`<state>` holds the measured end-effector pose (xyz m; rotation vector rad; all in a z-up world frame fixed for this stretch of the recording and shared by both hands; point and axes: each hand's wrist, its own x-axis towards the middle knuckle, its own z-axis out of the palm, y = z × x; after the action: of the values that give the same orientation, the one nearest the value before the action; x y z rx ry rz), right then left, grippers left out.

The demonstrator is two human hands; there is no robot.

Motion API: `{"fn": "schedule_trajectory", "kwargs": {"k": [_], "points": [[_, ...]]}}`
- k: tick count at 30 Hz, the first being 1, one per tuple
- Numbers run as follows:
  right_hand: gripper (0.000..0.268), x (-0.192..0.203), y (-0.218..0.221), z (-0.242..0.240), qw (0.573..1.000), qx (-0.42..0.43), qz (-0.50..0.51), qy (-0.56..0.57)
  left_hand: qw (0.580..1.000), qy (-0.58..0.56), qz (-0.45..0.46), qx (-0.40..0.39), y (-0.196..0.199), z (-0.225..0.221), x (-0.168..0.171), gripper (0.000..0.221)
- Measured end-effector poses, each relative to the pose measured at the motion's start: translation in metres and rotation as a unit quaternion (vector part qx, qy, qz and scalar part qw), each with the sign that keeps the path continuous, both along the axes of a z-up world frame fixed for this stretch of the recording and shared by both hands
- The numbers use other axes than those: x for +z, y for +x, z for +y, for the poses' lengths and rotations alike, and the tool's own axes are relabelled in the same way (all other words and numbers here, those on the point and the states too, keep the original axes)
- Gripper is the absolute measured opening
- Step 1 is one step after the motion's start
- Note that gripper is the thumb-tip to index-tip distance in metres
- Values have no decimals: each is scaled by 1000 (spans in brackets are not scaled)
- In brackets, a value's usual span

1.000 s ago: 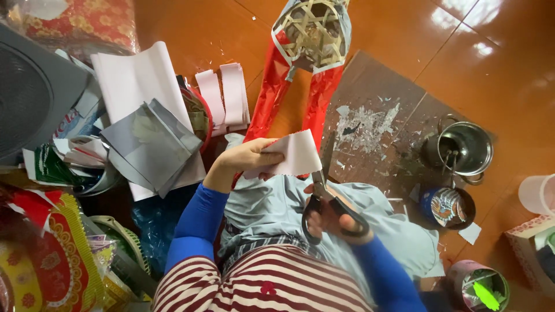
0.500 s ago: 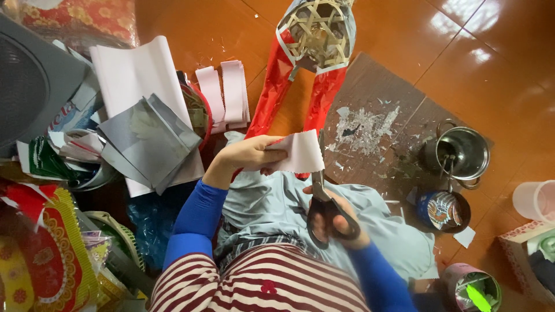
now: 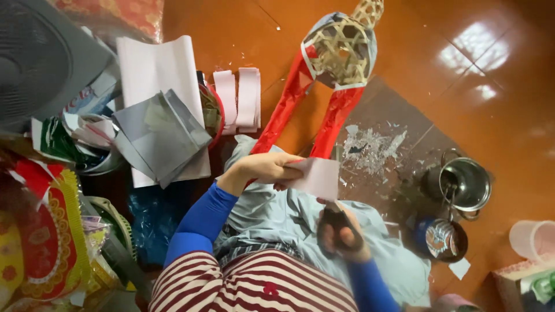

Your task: Applying red paper strips to a decorative frame using glue and a brush.

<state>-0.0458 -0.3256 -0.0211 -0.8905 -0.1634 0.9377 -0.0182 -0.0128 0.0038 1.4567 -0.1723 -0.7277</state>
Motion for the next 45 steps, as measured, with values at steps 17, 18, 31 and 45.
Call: {"fn": "schedule_trajectory", "kwargs": {"k": [17, 18, 31, 45], "points": [[71, -236, 158, -225, 516, 51, -393, -760, 973, -183, 95, -101, -60, -101, -88, 59], [69, -248, 156, -235, 489, 62, -338, -801, 975, -180, 94, -94, -59, -101, -87, 60], [64, -243, 159, -194, 552, 144, -294, -767, 982, -137, 131, -24, -34, -136, -146, 45], [70, -91, 81, -29, 996, -52, 68, 8, 912, -261, 314, 26, -8, -161, -163, 47]]}}
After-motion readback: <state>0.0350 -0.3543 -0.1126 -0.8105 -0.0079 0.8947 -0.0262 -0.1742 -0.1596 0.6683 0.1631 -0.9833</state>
